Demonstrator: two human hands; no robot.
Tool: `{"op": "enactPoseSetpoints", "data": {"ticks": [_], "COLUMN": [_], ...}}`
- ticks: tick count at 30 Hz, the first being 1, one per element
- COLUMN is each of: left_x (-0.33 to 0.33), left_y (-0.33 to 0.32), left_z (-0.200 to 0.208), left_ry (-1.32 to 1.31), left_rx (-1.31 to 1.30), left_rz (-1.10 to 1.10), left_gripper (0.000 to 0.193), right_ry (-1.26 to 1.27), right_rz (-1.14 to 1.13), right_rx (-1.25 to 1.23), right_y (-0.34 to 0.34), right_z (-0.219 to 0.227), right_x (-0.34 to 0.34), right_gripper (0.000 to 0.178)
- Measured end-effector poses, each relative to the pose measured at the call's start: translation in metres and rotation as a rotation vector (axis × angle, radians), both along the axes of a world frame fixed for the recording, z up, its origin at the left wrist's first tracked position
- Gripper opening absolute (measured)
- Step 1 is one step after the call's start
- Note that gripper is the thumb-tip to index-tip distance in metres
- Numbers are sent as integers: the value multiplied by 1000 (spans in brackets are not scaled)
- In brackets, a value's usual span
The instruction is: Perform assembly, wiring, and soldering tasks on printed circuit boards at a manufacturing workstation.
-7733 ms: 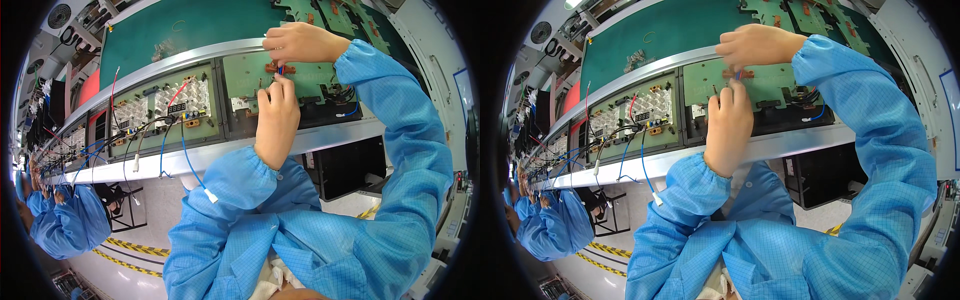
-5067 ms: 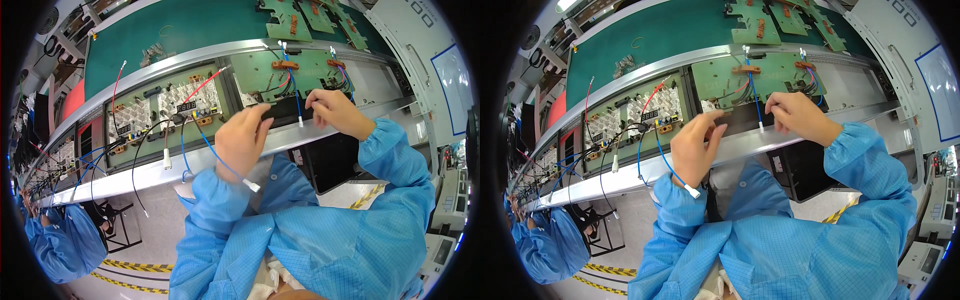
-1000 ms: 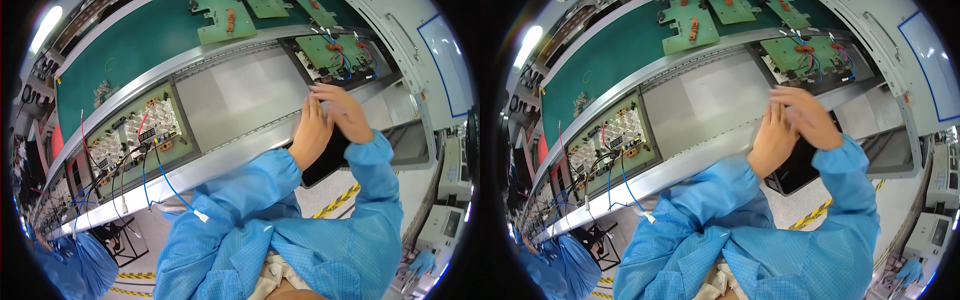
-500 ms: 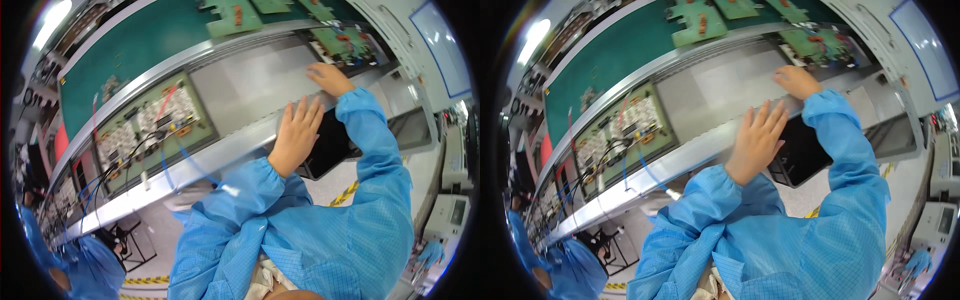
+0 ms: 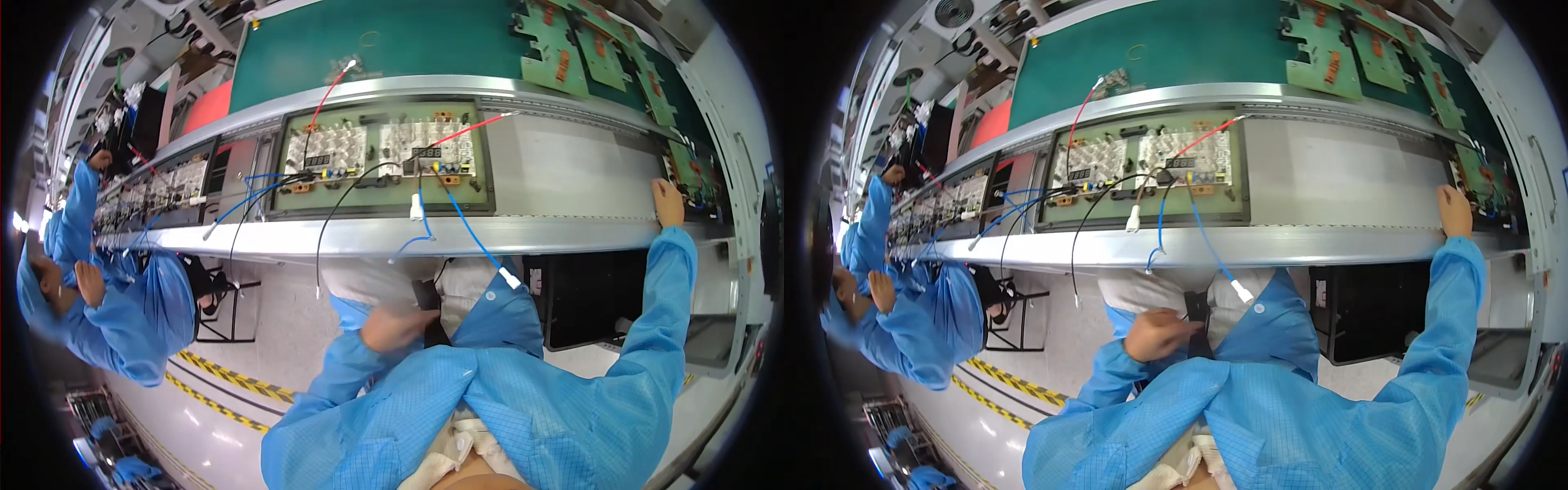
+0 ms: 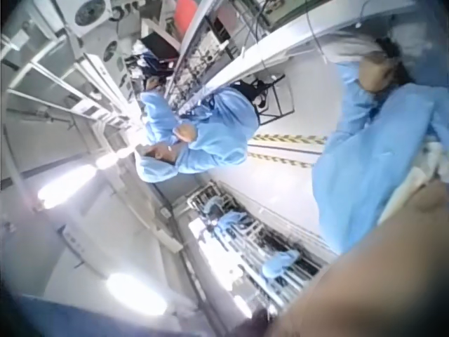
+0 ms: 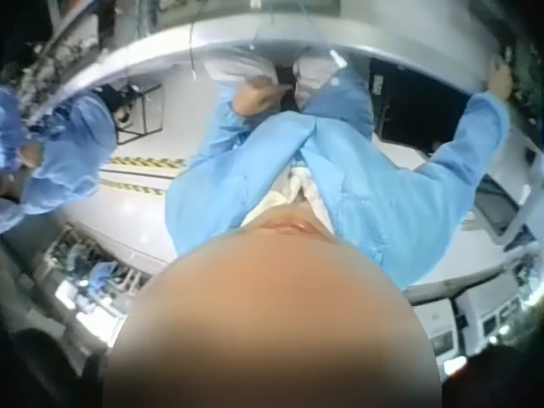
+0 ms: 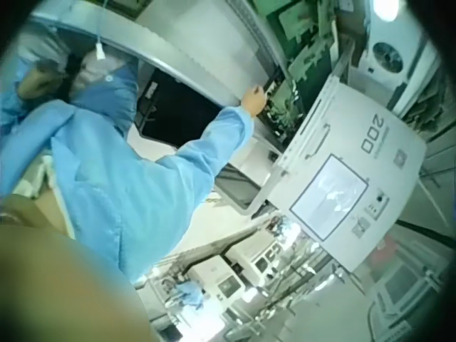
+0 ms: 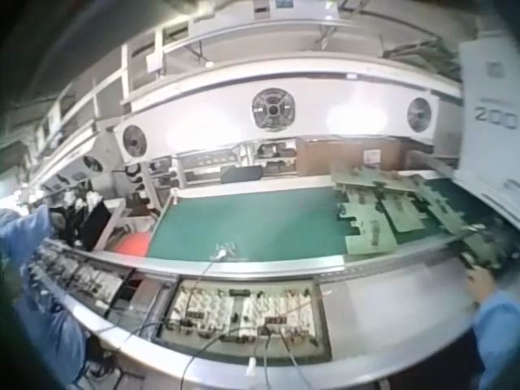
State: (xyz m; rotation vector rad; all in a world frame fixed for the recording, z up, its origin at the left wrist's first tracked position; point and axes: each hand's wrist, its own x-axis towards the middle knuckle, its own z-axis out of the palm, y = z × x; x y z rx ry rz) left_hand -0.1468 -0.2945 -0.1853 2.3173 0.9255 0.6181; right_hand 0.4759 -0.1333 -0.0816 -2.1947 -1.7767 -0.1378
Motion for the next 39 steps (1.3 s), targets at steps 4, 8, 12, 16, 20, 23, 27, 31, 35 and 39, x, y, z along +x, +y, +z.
{"op": "enactPoseSetpoints", "data": {"ticks": [4,8,12,16,20,23,27,31,35,39], "left_x": [-60,-88,-137,-229,-208,-224,-226,-238,-230,-223], "left_y": [-27,-17,22,16,39,24,37,70,98,101], "left_z": [-32,-12,25,14,66,88,130,127,106,97], "left_ry": [-357,-1360,-1943,-1985,-1127,-596,-174,-167,-54,-195], "left_rx": [238,426,509,533,303,-45,135,-2,139,327], "left_rz": [579,1421,1395,1210,1328,1075,994,939,1082,1199], "left_gripper": [14,16,20,20,31,22,16,21,24,25], "right_ry": [356,623,505,237,-2,56,52,363,661,807], "right_rz": [145,130,64,158,270,225,234,280,424,486], "right_rx": [14,62,142,423,681,729,703,516,92,-141], "right_y": [-7,-28,-62,-73,-87,-84,-82,-81,-61,-17], "right_z": [-10,-7,10,-11,-36,-42,-39,-12,31,65], "right_x": [8,-40,-127,-192,-239,-246,-247,-253,-266,-262], "right_gripper": [34,34,31,27,32,35,35,28,27,29]}}
